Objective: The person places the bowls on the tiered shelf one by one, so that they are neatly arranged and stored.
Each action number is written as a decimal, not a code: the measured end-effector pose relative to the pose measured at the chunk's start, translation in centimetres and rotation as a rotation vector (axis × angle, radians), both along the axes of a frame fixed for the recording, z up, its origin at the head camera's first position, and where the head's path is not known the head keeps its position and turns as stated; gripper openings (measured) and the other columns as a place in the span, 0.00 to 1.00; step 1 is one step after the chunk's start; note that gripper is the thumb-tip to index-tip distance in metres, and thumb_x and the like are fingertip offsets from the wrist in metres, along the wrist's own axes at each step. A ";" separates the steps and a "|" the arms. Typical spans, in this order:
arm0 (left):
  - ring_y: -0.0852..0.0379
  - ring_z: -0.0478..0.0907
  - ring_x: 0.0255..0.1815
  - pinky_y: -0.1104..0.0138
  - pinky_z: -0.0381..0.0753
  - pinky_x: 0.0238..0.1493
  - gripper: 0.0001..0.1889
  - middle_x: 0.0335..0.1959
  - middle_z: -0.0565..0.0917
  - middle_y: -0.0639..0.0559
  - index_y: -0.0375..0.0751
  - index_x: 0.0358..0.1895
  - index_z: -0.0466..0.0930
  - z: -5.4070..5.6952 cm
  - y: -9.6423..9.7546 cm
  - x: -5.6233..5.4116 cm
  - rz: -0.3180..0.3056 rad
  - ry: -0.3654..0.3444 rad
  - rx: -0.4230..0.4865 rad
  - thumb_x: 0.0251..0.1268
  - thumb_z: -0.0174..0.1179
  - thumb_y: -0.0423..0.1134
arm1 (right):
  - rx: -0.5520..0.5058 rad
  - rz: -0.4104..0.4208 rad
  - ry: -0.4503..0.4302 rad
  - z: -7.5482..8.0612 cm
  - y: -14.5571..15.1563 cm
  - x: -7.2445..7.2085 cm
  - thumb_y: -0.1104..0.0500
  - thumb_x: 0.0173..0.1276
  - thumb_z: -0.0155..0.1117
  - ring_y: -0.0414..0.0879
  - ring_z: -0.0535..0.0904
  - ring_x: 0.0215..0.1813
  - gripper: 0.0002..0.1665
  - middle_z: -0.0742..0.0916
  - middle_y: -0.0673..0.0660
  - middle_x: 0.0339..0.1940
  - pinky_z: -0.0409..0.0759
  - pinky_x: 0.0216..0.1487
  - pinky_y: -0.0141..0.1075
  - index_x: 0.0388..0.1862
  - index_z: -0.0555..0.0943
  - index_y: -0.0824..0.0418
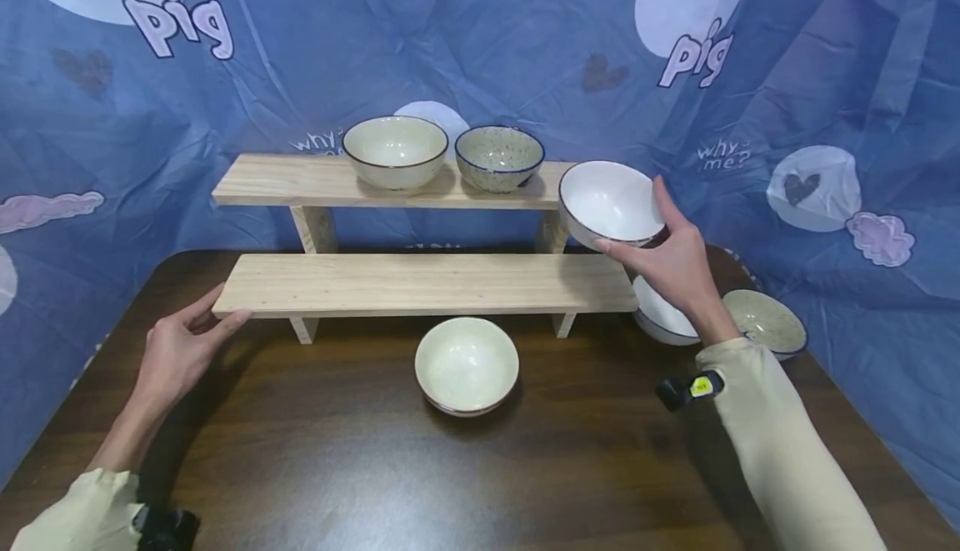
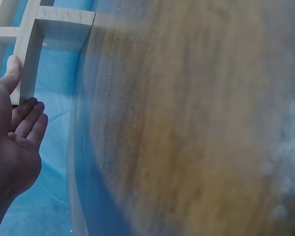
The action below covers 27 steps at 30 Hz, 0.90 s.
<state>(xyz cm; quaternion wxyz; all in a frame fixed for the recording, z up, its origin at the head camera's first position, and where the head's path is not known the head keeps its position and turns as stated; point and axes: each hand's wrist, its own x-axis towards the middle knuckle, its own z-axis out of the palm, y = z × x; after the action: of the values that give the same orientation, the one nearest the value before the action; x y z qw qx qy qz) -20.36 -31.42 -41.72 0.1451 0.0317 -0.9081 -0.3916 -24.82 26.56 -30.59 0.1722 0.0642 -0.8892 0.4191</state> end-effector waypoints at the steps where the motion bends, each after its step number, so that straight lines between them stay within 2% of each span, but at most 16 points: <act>1: 0.44 0.83 0.58 0.85 0.67 0.36 0.37 0.62 0.77 0.27 0.33 0.75 0.68 0.0 0.0 0.0 0.000 0.001 0.000 0.73 0.66 0.52 | 0.001 -0.004 -0.003 0.1 0.0 -0.2 0.45 0.60 0.81 0.59 0.74 0.69 0.68 0.61 0.61 0.83 0.73 0.62 0.51 0.86 0.47 0.55; 2: 0.39 0.81 0.59 0.85 0.67 0.36 0.37 0.62 0.77 0.27 0.33 0.75 0.68 0.0 0.0 0.0 -0.001 0.001 -0.001 0.73 0.65 0.52 | -0.001 -0.007 -0.002 0.1 -0.1 -0.3 0.45 0.60 0.81 0.59 0.74 0.68 0.68 0.62 0.61 0.83 0.73 0.62 0.51 0.86 0.47 0.55; 3: 0.39 0.82 0.59 0.85 0.67 0.36 0.37 0.62 0.78 0.27 0.33 0.75 0.68 0.0 0.0 0.0 -0.001 0.002 0.000 0.73 0.66 0.52 | -0.002 -0.008 -0.003 0.2 -0.1 -0.5 0.44 0.60 0.81 0.59 0.74 0.68 0.68 0.62 0.61 0.83 0.74 0.62 0.51 0.86 0.47 0.55; 4: 0.45 0.83 0.57 0.85 0.67 0.36 0.37 0.62 0.78 0.27 0.33 0.75 0.68 0.0 0.0 0.0 -0.002 0.006 0.001 0.73 0.66 0.52 | -0.002 -0.011 -0.001 0.3 -0.1 -0.6 0.44 0.59 0.81 0.59 0.75 0.68 0.68 0.63 0.62 0.83 0.74 0.62 0.51 0.86 0.47 0.55; 6: 0.64 0.82 0.52 0.85 0.67 0.36 0.37 0.61 0.78 0.27 0.33 0.75 0.69 -0.1 0.0 0.0 -0.005 0.013 0.005 0.72 0.66 0.52 | -0.007 -0.016 0.006 0.4 -0.2 -1.0 0.44 0.58 0.81 0.59 0.74 0.70 0.69 0.63 0.61 0.83 0.73 0.63 0.52 0.86 0.47 0.55; 8: 0.80 0.75 0.46 0.85 0.68 0.37 0.36 0.61 0.79 0.28 0.33 0.75 0.69 -0.1 -0.1 0.0 -0.009 0.021 0.012 0.72 0.67 0.52 | -0.012 -0.018 0.012 0.7 -0.3 -1.3 0.44 0.58 0.82 0.59 0.73 0.71 0.69 0.62 0.61 0.83 0.72 0.65 0.53 0.86 0.48 0.56; 10: 0.87 0.68 0.42 0.85 0.68 0.37 0.36 0.61 0.79 0.28 0.33 0.75 0.69 -0.2 -0.1 0.0 -0.014 0.025 0.019 0.72 0.67 0.51 | -0.019 -0.019 0.019 0.9 -0.3 -1.6 0.44 0.57 0.82 0.59 0.71 0.73 0.69 0.61 0.61 0.83 0.70 0.68 0.53 0.86 0.48 0.57; 12: 0.87 0.68 0.42 0.85 0.68 0.37 0.36 0.61 0.78 0.29 0.33 0.75 0.69 -0.1 -0.1 0.0 -0.016 0.024 0.024 0.72 0.67 0.51 | -0.027 -0.019 0.023 1.1 -0.4 -2.0 0.44 0.57 0.82 0.59 0.70 0.74 0.70 0.61 0.61 0.83 0.69 0.69 0.52 0.86 0.49 0.58; 18: 0.84 0.70 0.44 0.86 0.68 0.37 0.37 0.62 0.78 0.29 0.33 0.75 0.69 -0.1 -0.1 0.0 -0.014 0.015 0.022 0.72 0.67 0.52 | -0.029 -0.027 0.021 1.6 -0.6 -2.7 0.41 0.58 0.81 0.57 0.69 0.75 0.70 0.62 0.61 0.83 0.68 0.70 0.51 0.86 0.48 0.58; 19: 0.80 0.74 0.47 0.86 0.68 0.37 0.37 0.62 0.78 0.28 0.33 0.75 0.69 -0.1 -0.1 0.0 -0.012 0.013 0.018 0.72 0.67 0.52 | -0.033 -0.027 0.019 1.7 -0.6 -2.8 0.41 0.58 0.81 0.57 0.68 0.75 0.70 0.61 0.60 0.84 0.68 0.70 0.50 0.86 0.48 0.58; 21: 0.80 0.74 0.46 0.85 0.68 0.36 0.37 0.62 0.78 0.28 0.33 0.75 0.69 -0.2 -0.1 0.0 -0.012 0.014 0.019 0.72 0.67 0.51 | -0.042 -0.028 0.021 1.8 -0.7 -3.1 0.41 0.58 0.81 0.55 0.68 0.76 0.69 0.61 0.60 0.84 0.67 0.70 0.49 0.86 0.49 0.58; 24: 0.57 0.83 0.55 0.85 0.68 0.36 0.37 0.62 0.77 0.27 0.33 0.75 0.68 -0.1 -0.1 0.0 -0.008 0.003 0.011 0.73 0.66 0.52 | -0.065 -0.024 0.025 1.9 -1.0 -3.7 0.42 0.58 0.81 0.54 0.68 0.76 0.68 0.61 0.60 0.83 0.67 0.70 0.46 0.86 0.50 0.59; 25: 0.48 0.83 0.57 0.85 0.68 0.35 0.37 0.62 0.77 0.26 0.33 0.76 0.67 -0.1 -0.1 0.0 -0.009 0.000 0.012 0.73 0.66 0.52 | -0.070 -0.024 0.024 2.0 -1.1 -3.9 0.42 0.58 0.81 0.53 0.67 0.76 0.68 0.61 0.60 0.83 0.66 0.71 0.45 0.86 0.50 0.59; 26: 0.46 0.83 0.58 0.85 0.68 0.35 0.37 0.63 0.77 0.26 0.32 0.76 0.67 -0.1 -0.1 0.0 -0.010 -0.001 0.014 0.73 0.66 0.52 | -0.073 -0.024 0.026 2.0 -1.2 -4.1 0.42 0.58 0.81 0.53 0.67 0.76 0.68 0.62 0.60 0.83 0.66 0.71 0.44 0.86 0.50 0.59; 27: 0.36 0.81 0.60 0.85 0.67 0.35 0.37 0.63 0.76 0.26 0.32 0.76 0.67 -0.1 0.0 0.0 -0.008 -0.007 0.011 0.73 0.65 0.52 | -0.078 -0.023 0.026 2.1 -1.2 -4.3 0.42 0.58 0.81 0.52 0.67 0.76 0.68 0.61 0.60 0.83 0.66 0.71 0.44 0.86 0.50 0.59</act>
<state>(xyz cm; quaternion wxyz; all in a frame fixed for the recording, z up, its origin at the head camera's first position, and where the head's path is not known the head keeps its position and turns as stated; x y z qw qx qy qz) -20.41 -31.45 -41.78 0.1402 0.0301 -0.9066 -0.3969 -29.08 25.32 -28.52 0.1907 0.0526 -0.8707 0.4503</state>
